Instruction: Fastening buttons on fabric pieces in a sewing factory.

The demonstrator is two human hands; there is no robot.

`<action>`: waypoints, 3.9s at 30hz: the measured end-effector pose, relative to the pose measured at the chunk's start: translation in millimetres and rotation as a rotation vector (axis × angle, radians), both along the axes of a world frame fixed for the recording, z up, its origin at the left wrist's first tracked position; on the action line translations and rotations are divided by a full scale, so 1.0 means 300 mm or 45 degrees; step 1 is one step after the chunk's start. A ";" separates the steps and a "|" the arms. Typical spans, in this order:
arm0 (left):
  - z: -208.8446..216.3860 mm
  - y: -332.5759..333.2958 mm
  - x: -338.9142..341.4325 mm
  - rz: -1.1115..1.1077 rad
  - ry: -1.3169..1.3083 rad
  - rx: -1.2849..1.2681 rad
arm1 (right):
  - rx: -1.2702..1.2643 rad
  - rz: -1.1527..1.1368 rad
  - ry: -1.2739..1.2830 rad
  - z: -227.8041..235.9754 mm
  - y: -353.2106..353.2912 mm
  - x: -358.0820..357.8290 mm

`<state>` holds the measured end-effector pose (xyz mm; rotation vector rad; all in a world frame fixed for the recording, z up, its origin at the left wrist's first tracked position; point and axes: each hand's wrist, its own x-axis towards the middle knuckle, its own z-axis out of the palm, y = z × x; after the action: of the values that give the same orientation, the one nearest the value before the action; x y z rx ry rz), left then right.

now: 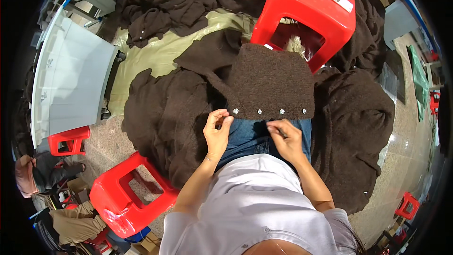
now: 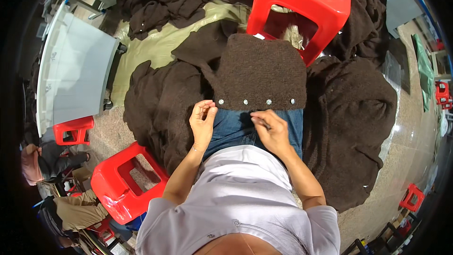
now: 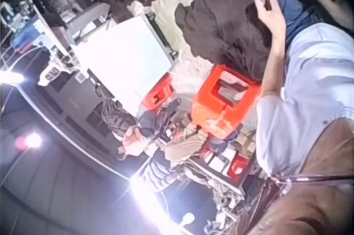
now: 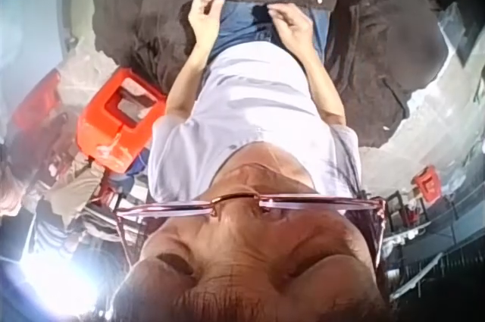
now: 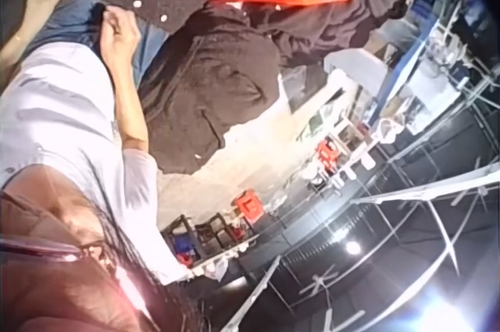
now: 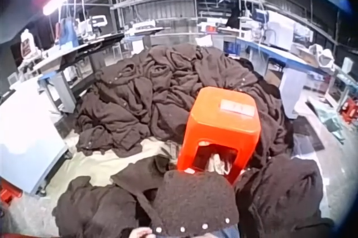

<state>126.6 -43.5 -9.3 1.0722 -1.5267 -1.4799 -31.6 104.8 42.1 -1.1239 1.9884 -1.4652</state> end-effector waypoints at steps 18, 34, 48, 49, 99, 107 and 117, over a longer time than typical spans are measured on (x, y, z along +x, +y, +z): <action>0.082 0.019 -0.027 -0.073 -0.235 -0.637 | 0.268 0.172 -0.643 0.007 -0.139 0.025; 0.003 0.038 0.005 -0.225 0.283 0.237 | 0.521 0.176 -0.705 -0.095 -0.185 0.078; 0.007 0.033 0.021 -0.321 0.200 0.173 | 0.587 0.196 -1.482 -0.048 -0.194 0.046; 0.008 0.034 0.022 -0.321 0.200 0.173 | 0.578 0.232 -1.507 -0.047 -0.192 0.042; 0.146 0.039 -0.141 -0.263 -0.156 -0.913 | 0.091 -0.442 -1.374 -0.059 -0.001 -0.024; 0.093 0.080 -0.221 -0.278 -0.726 -1.027 | 0.108 -0.416 -1.307 -0.051 -0.001 -0.018; 0.075 0.079 -0.203 -0.262 -0.772 -1.015 | 0.136 -0.339 -1.253 -0.050 0.001 -0.019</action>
<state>65.7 -19.6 13.1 0.9018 -2.4141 -0.5200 -37.4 105.1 27.2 -0.0056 1.4733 -1.5661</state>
